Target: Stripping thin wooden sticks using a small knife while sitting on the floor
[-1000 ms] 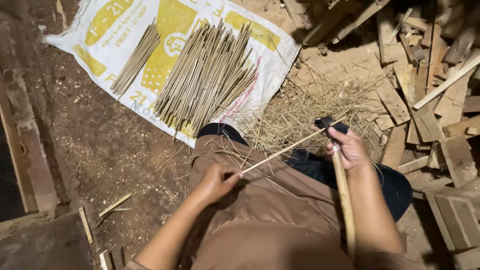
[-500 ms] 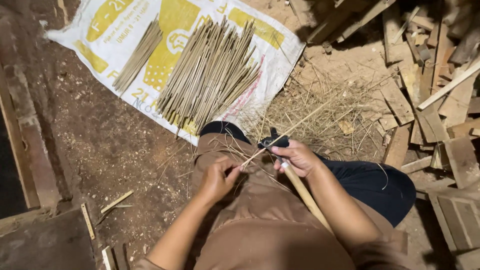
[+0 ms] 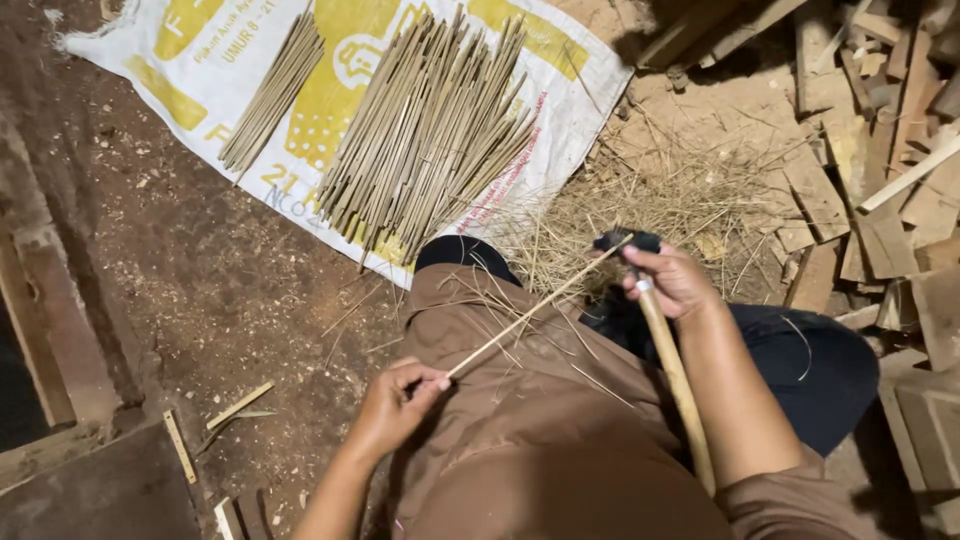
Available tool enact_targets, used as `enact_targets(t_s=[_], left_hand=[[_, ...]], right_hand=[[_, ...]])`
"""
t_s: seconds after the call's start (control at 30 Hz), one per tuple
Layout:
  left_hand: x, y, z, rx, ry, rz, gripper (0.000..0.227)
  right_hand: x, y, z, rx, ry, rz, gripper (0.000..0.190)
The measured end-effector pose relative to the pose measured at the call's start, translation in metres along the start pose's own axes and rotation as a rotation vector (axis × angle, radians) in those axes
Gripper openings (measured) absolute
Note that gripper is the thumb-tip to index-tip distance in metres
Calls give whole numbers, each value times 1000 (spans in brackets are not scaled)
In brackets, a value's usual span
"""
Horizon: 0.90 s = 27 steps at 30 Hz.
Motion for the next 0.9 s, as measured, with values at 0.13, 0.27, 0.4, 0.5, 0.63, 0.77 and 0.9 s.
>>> enact_targets(t_s=[0.13, 0.27, 0.4, 0.5, 0.63, 0.77, 0.9], left_hand=[[-35, -17, -15, 58, 22, 68, 8], [-30, -34, -41, 191, 37, 202, 7], [-69, -65, -39, 202, 90, 83, 9], [-66, -80, -61, 272, 144, 30, 10], [-105, -124, -94, 478, 331, -83, 18], [-169, -203, -118, 764, 1219, -168, 12], [-192, -270, -158, 996, 1575, -94, 15]], right_hand=[[-31, -42, -66, 193, -72, -106, 8], [-59, -13, 36, 40, -85, -73, 35], [7, -111, 42, 92, 159, -66, 13], [-18, -82, 175, 30, 221, -49, 12], [-3, -187, 190, -25, 314, 9, 19], [10, -276, 248, -121, 372, 51, 24], [24, -357, 316, -167, 434, 80, 27]])
Point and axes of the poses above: each hand's wrist, its own y-axis away from the middle knuckle, its own z-axis out of the palm, x = y × z, the point moved 1 cm from there along -y, towards the middle knuckle
